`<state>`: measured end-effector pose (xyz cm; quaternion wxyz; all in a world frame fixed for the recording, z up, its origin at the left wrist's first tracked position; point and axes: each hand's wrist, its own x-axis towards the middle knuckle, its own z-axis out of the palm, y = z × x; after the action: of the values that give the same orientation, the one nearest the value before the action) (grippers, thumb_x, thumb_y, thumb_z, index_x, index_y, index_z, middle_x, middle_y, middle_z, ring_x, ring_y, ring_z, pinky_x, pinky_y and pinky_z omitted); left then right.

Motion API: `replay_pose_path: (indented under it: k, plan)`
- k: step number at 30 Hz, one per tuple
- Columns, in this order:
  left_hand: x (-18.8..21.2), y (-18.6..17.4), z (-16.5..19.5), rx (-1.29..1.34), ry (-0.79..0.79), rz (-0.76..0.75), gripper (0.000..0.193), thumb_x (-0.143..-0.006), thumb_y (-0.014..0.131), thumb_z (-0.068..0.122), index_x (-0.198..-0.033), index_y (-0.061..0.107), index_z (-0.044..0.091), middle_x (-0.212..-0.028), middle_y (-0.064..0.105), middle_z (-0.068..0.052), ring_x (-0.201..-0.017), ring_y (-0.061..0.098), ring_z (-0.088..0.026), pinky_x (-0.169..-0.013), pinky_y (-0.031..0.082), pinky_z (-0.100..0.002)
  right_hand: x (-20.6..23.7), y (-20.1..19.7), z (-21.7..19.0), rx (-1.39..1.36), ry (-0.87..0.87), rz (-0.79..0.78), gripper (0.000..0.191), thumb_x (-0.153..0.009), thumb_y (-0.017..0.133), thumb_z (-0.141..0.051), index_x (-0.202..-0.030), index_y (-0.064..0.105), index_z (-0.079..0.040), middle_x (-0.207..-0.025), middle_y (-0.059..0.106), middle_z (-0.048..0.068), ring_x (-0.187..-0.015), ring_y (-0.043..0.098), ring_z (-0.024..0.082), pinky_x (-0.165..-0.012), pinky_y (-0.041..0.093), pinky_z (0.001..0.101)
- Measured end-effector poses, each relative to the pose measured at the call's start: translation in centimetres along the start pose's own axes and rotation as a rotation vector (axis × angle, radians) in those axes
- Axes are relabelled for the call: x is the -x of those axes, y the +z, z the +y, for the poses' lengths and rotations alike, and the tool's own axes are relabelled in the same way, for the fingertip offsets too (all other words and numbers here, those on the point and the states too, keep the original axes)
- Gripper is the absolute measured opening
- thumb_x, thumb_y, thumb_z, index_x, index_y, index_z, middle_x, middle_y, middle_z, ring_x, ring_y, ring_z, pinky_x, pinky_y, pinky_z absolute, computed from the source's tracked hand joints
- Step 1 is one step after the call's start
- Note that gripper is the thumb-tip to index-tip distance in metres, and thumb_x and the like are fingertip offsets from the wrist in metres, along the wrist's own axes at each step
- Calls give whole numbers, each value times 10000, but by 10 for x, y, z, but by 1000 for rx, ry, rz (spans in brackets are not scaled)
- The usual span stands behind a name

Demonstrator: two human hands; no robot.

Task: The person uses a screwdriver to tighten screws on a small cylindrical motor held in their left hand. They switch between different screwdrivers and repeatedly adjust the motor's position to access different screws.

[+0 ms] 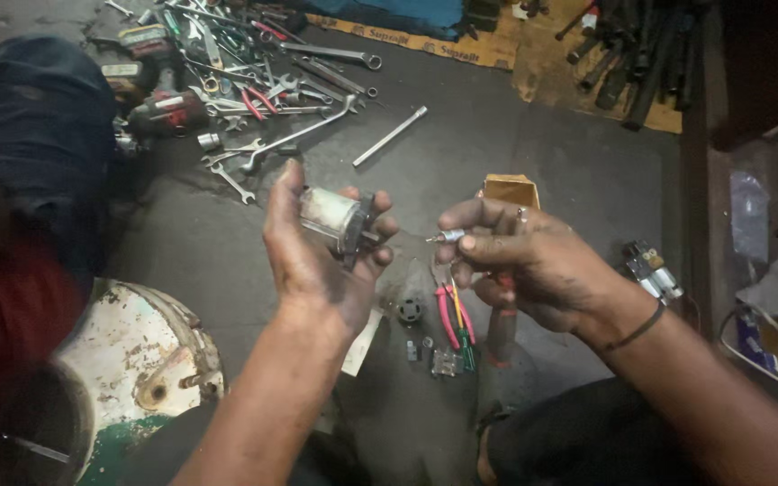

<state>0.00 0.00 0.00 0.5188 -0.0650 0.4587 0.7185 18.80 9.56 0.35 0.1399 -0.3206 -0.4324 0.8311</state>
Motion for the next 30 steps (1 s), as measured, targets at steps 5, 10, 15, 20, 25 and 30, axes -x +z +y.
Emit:
replay_pose_path:
  k: [5,10,15,20,25,30]
  plan:
    - [-17,19,-43,31,-56,-69,572,-836,537,663,-911,612,101,-796,721,-139,-653,653,-261,-608,464,-384,-19,-79,30,174,102,202,272,-944,582,-41,-1212,628,-17,-936,695,43,-697,611,66,-469,452,201]
    - [-23,42,-64,31,-42,-139,596,-843,539,670,-913,619,84,-780,705,-154,-625,625,-253,-576,450,-381,-82,-179,113,498,247,432,265,-924,595,-125,-1169,669,-57,-877,696,71,-701,621,159,-537,491,301]
    - [29,48,-82,15,-79,-123,586,-826,547,658,-884,607,78,-756,699,-158,-605,625,-270,-564,449,-389,-41,-257,232,1195,262,625,356,-885,691,-378,-1004,780,-54,-986,747,222,-917,729,358,-791,570,460]
    - [46,19,-85,12,-16,-118,579,-848,546,633,-883,625,61,-763,698,-166,-620,626,-270,-574,451,-393,-25,-278,302,1353,459,646,384,-863,698,-425,-998,793,-79,-1102,737,226,-1048,703,404,-921,557,498]
    - [24,25,-80,-20,21,-117,576,-862,537,627,-887,631,59,-764,698,-170,-625,625,-275,-583,446,-405,-43,-287,293,1176,437,589,246,-856,709,-283,-963,800,-81,-990,767,201,-869,721,342,-753,558,460]
    - [-9,40,-73,-28,45,-130,594,-838,526,645,-874,635,63,-766,699,-155,-645,637,-258,-603,457,-408,-76,-286,258,286,416,733,155,-920,585,-54,-951,735,-82,-793,727,99,-573,607,189,-440,397,341]
